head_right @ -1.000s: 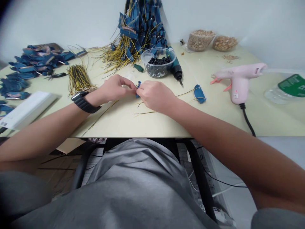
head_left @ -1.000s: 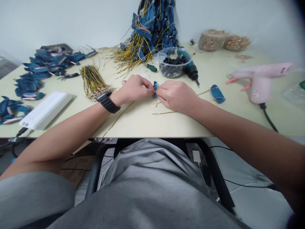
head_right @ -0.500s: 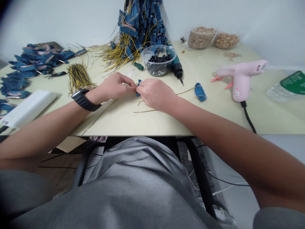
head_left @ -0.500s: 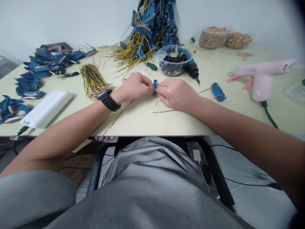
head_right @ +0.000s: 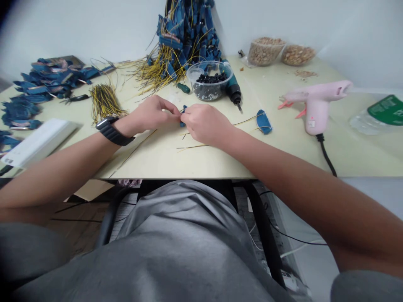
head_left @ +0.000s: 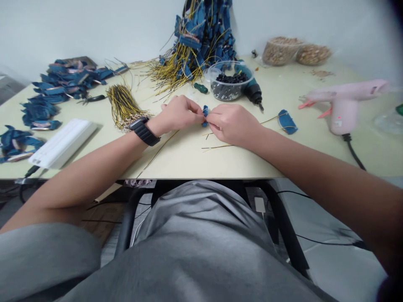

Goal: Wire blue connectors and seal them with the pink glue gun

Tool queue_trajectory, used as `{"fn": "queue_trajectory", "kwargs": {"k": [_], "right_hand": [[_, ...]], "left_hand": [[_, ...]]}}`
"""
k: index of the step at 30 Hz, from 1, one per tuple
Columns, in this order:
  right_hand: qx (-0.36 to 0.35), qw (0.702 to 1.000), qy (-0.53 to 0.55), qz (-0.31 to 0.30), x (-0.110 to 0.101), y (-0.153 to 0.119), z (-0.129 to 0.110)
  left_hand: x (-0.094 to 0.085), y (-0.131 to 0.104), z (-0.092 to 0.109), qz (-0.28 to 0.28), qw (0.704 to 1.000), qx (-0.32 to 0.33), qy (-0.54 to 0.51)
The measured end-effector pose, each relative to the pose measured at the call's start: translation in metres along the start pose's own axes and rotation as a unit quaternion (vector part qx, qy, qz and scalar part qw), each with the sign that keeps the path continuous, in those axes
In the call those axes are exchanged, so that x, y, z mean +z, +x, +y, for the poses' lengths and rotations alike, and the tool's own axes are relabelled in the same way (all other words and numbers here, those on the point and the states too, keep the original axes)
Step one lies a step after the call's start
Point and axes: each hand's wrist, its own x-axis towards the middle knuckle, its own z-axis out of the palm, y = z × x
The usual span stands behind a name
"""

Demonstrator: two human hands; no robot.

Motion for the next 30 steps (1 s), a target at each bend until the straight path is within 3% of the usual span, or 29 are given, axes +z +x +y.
{"fn": "queue_trajectory", "kwargs": {"k": [8,12,20,25,30], "right_hand": [[0.055,0.994,0.09,0.04,-0.008,-0.005,0.014],[0.046,0.989,0.124,0.062,-0.005,-0.005,0.016],[0.038,0.989,0.134,0.057,-0.006,0.0,0.015],[0.048,0.988,0.136,0.054,-0.006,0.004,0.015],[0.049,0.986,0.146,0.064,-0.001,0.007,0.018]], "left_hand": [[-0.002,0.009,-0.017,-0.01,1.0,0.029,0.001],[-0.004,0.01,-0.017,-0.019,0.999,0.035,0.003],[-0.012,0.013,-0.018,-0.071,0.994,0.076,-0.022],[-0.013,0.014,-0.022,-0.069,0.994,0.085,-0.014],[-0.011,0.02,-0.032,-0.068,0.988,0.137,-0.018]]}}
